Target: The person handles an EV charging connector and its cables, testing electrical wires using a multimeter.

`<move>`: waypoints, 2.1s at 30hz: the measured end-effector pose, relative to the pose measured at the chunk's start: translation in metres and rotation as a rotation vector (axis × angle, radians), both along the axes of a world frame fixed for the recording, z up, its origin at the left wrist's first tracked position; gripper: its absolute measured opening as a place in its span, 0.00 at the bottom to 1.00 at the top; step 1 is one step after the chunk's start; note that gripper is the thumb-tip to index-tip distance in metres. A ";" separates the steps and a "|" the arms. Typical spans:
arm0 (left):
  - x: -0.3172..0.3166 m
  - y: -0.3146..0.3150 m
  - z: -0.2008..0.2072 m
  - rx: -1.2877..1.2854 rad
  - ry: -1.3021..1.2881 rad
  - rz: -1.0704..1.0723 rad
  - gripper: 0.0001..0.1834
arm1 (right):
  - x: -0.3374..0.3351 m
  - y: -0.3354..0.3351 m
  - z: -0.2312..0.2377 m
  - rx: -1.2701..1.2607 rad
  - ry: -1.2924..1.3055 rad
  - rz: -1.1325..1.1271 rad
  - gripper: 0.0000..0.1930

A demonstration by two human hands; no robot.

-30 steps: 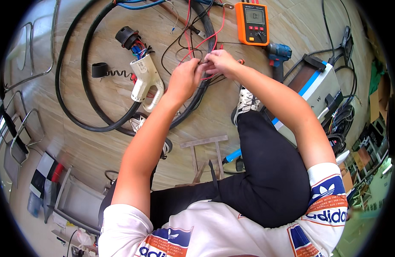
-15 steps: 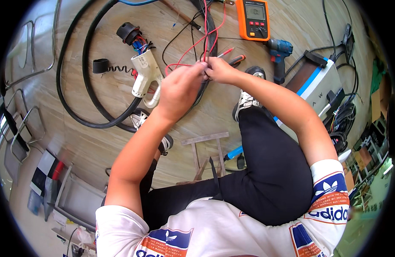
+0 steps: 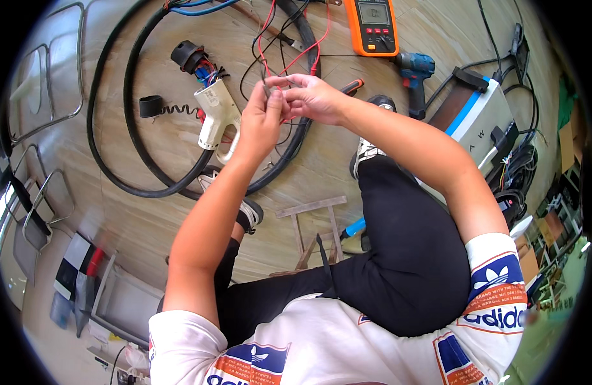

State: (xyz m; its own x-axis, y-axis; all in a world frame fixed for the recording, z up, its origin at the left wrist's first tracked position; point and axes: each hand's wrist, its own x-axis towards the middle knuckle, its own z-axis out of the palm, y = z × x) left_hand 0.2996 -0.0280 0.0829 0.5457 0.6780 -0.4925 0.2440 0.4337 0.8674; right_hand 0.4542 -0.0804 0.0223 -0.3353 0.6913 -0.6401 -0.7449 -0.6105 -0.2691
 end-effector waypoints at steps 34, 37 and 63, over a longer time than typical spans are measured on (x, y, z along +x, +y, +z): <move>-0.106 -0.048 0.125 0.615 -0.040 -1.619 0.10 | 0.018 0.042 -0.018 -0.126 -0.472 -0.086 0.14; -0.143 -0.049 0.089 0.378 0.123 -1.501 0.10 | 0.042 0.047 -0.017 -0.179 -0.504 -0.328 0.11; 0.083 0.105 -0.055 -0.677 -0.225 0.299 0.25 | 0.023 0.013 0.049 -0.158 0.442 0.124 0.27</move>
